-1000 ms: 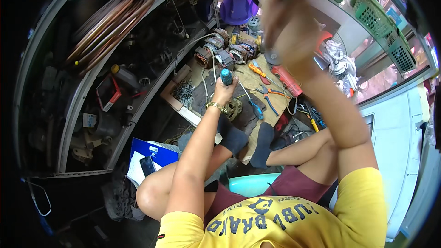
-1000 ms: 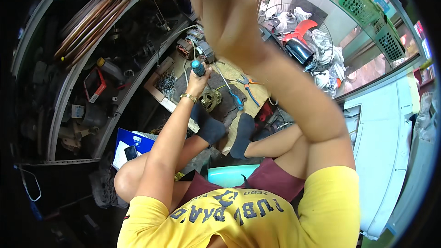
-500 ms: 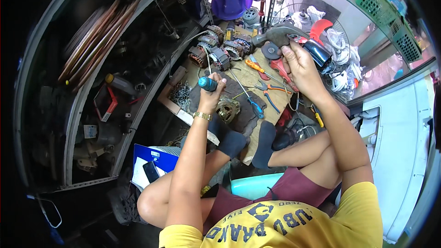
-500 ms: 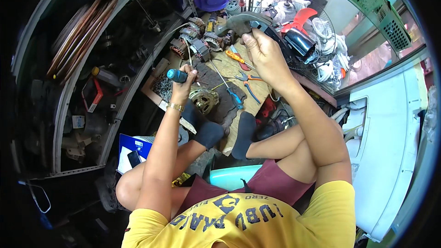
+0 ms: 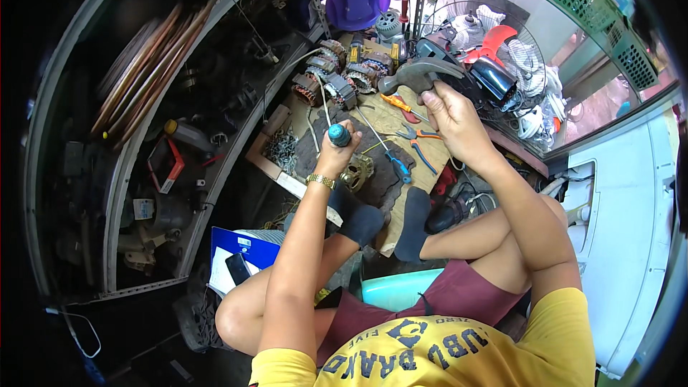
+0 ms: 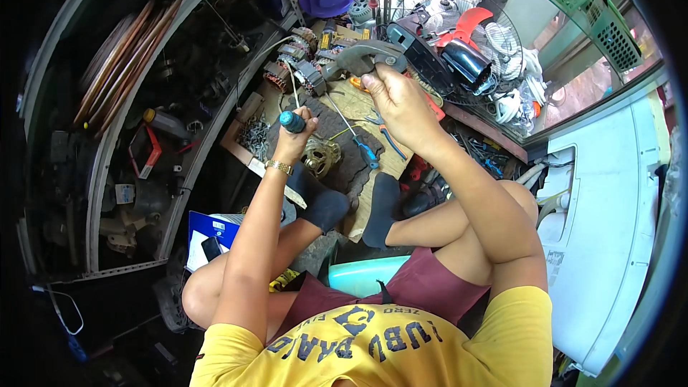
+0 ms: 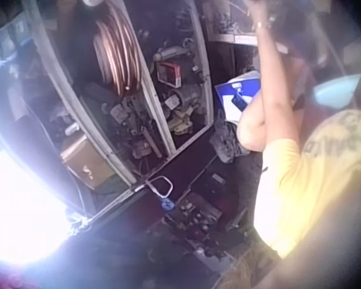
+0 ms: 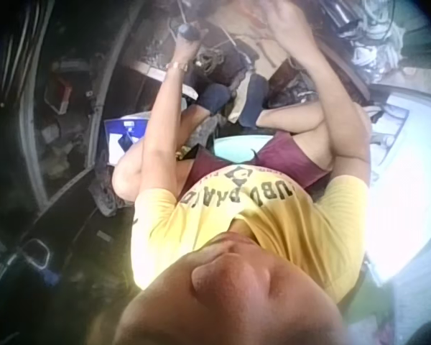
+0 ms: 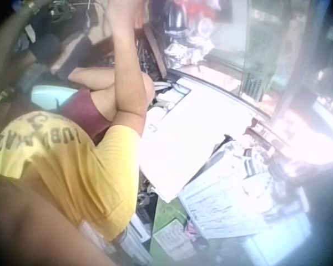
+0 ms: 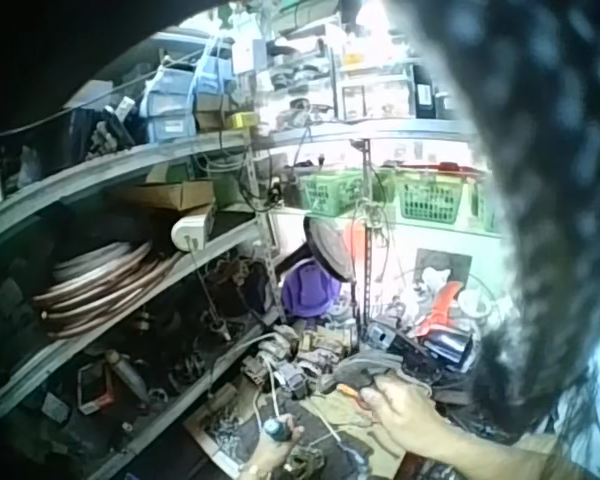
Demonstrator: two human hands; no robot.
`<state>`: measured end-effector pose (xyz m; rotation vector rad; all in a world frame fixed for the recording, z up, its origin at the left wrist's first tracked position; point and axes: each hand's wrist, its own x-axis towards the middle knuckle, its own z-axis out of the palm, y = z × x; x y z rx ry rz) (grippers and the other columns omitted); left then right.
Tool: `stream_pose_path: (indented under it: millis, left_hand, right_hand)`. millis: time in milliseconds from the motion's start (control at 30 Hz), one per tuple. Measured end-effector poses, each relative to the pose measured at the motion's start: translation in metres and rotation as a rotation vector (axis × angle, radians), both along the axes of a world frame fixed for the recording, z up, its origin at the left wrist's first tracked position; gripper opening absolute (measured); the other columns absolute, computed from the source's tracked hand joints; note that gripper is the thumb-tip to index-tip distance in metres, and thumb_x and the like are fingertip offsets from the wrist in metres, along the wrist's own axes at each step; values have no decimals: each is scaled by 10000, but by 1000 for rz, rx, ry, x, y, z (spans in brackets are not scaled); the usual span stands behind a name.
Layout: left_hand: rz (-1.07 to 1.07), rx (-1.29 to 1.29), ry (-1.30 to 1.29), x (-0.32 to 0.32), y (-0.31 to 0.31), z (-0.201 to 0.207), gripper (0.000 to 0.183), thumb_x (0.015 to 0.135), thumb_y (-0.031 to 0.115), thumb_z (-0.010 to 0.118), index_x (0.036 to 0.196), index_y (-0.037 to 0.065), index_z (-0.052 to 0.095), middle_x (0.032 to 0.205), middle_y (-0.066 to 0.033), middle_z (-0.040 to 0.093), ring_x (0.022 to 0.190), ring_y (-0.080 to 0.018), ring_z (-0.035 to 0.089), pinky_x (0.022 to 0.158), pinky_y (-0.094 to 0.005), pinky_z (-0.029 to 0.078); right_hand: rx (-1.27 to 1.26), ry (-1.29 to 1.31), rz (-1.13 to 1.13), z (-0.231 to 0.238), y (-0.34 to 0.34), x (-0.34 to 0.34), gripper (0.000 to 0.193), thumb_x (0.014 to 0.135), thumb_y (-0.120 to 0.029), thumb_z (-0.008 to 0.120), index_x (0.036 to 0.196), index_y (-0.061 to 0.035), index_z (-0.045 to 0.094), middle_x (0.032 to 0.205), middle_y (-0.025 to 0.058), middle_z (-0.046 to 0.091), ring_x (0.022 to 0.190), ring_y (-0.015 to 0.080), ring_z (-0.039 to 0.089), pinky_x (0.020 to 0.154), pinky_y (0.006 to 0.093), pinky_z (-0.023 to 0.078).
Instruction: The person uses a hammer and a screwdriver to work on a cylindrical electrical component, likely an alternator or motor. They repeatedly tap the component with the hammer and use the screwdriver to adjust or pry parts. The person then inspects the component and places it into a yellow bag.
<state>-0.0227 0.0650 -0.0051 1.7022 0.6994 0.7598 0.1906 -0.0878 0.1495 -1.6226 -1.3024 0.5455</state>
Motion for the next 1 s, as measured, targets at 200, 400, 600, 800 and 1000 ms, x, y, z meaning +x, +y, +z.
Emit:
stream_pose_path:
  millis: [200, 400, 600, 800, 1000]
  left_hand:
    - [-67, 11, 56, 4, -3, 12, 334, 914, 70, 677, 738, 75, 392, 721, 16, 389, 698, -108, 383, 639, -292, 377]
    - [-100, 46, 35, 4, 2, 10, 280, 892, 103, 699, 753, 62, 460, 679, 21, 410, 649, -103, 389, 600, -308, 384]
    - [-79, -27, 18, 4, 5, 8, 341, 914, 77, 682, 737, 82, 390, 712, 30, 372, 694, -97, 366, 633, -287, 355]
    - [-69, 86, 104, 10, 9, 2, 233, 896, 163, 719, 804, 26, 554, 676, -16, 523, 645, -129, 465, 630, -342, 447]
    - [-61, 96, -49, 27, 2, -6, 190, 889, 172, 728, 855, 19, 622, 725, -56, 617, 672, -136, 535, 671, -335, 490]
  right_hand:
    - [-11, -54, 22, -10, 3, -2, 341, 1041, -295, 532, 891, 10, 510, 694, 200, 500, 660, 353, 525, 646, 440, 428]
    - [-35, -80, 44, -8, 7, -10, 375, 1040, -322, 526, 879, 15, 496, 707, 217, 505, 687, 373, 548, 661, 450, 431]
    - [-50, -88, 71, -4, 10, -14, 388, 1039, -337, 525, 883, 17, 503, 714, 232, 511, 694, 405, 542, 657, 458, 423]
    - [-52, -154, 148, 9, 22, -28, 370, 1029, -330, 537, 905, 18, 528, 719, 260, 550, 716, 446, 588, 636, 492, 429]
    - [-57, -495, 227, 8, 23, -40, 272, 1000, -238, 576, 939, 28, 580, 773, 280, 595, 781, 480, 591, 681, 527, 454]
